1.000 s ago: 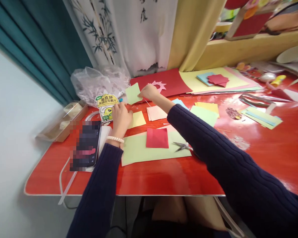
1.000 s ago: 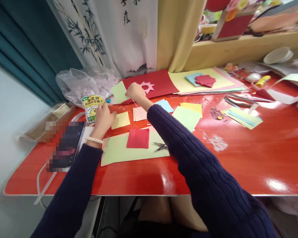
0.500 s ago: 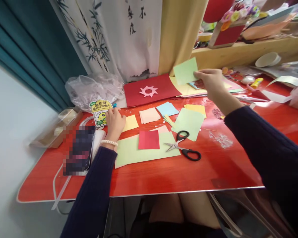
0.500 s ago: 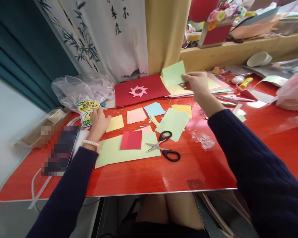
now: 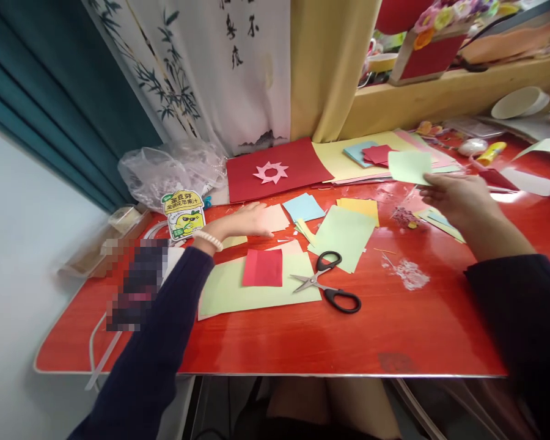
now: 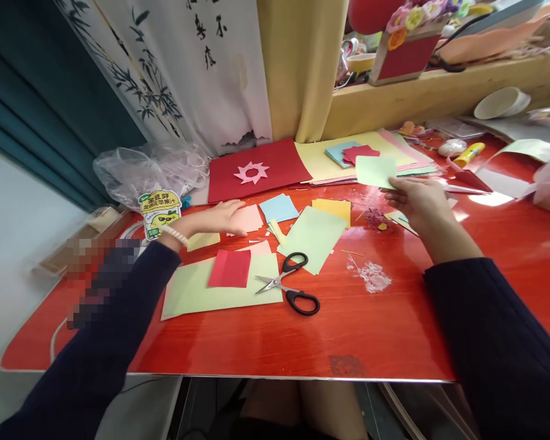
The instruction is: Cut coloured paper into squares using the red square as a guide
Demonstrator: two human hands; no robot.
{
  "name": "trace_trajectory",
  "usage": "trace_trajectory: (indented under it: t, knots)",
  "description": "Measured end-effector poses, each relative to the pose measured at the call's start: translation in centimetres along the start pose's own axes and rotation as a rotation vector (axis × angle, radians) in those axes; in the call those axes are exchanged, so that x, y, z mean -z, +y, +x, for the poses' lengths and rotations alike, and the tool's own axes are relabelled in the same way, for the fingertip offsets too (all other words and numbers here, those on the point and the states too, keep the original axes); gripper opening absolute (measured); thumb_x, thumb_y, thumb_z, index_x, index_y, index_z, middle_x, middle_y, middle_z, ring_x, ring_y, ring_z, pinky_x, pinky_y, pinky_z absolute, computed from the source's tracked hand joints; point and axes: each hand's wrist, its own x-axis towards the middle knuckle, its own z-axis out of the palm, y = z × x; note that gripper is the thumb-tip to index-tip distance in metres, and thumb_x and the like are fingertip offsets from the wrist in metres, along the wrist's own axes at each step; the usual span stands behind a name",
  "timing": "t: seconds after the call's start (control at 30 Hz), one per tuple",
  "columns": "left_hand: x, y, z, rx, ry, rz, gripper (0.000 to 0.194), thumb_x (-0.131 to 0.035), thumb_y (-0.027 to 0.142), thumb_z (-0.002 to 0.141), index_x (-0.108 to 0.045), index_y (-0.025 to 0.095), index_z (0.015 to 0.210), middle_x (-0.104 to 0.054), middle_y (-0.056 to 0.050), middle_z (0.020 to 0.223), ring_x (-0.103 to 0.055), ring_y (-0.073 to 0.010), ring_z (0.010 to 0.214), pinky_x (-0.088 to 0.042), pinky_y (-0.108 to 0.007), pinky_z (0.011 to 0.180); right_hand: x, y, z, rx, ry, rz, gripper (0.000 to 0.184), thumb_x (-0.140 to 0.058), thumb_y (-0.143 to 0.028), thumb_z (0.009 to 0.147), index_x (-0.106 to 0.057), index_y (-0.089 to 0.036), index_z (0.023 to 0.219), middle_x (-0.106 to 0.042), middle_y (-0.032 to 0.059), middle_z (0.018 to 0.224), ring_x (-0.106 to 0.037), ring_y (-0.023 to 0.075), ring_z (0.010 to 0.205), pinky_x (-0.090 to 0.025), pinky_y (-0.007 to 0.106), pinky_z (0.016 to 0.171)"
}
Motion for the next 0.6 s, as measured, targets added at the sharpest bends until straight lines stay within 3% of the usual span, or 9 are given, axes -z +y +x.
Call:
trace_trajectory:
  t: [0.17,0.3,0.43,0.6]
  knots:
    - [2.1,2.1,1.7,0.020,-0.082,0.074,0.088,-0.063,0.042,0.066,-0.031,0.019,0.146,-0.037,-0.015,0.148,-0.035,-0.0332,0.136,-0.032,-0.043,0.108,-0.5,1.9,0.6,-0.168,-0.119,0.228,0.016,-0.063,-0.020,0.083,-0.061,-0.018,0.067,-0.058,0.0124,0.068,-0.060,0.0097,0.061,-0.043,0.038,0.063]
    - [1.8,1.1,1.5,-0.018,-0.084,0.117,0.081,-0.061,0.043,0.064,-0.041,0.021,0.140,-0.050,-0.013,0.131,-0.050,-0.0307,0.119,-0.042,-0.037,0.099,-0.2,2.3,1.2,-0.196,-0.115,0.291,0.010,-0.067,-0.018,0.080,-0.065,-0.017,0.071,-0.057,0.0115,0.070,-0.056,0.0085,0.060,-0.042,0.038,0.067]
    - [1.4,0.1,0.9,-0.048,-0.058,0.098,0.073,-0.061,0.044,0.063,-0.050,0.022,0.131,-0.053,-0.012,0.124,-0.054,-0.0291,0.110,-0.046,-0.034,0.090,-0.2,1.9,0.9,-0.200,-0.113,0.307,0.013,-0.067,-0.016,0.080,-0.065,-0.018,0.068,-0.056,0.0113,0.068,-0.056,0.0093,0.060,-0.042,0.039,0.068]
    - [1.3,0.1,-0.1,-0.060,-0.036,0.078,0.072,-0.060,0.037,0.062,-0.050,0.022,0.132,-0.052,-0.010,0.127,-0.051,-0.0282,0.115,-0.043,-0.035,0.097,-0.5,1.8,0.7,-0.226,-0.103,0.308,0.016,-0.067,-0.016,0.080,-0.065,-0.017,0.065,-0.056,0.0096,0.066,-0.055,0.0067,0.056,-0.042,0.036,0.063]
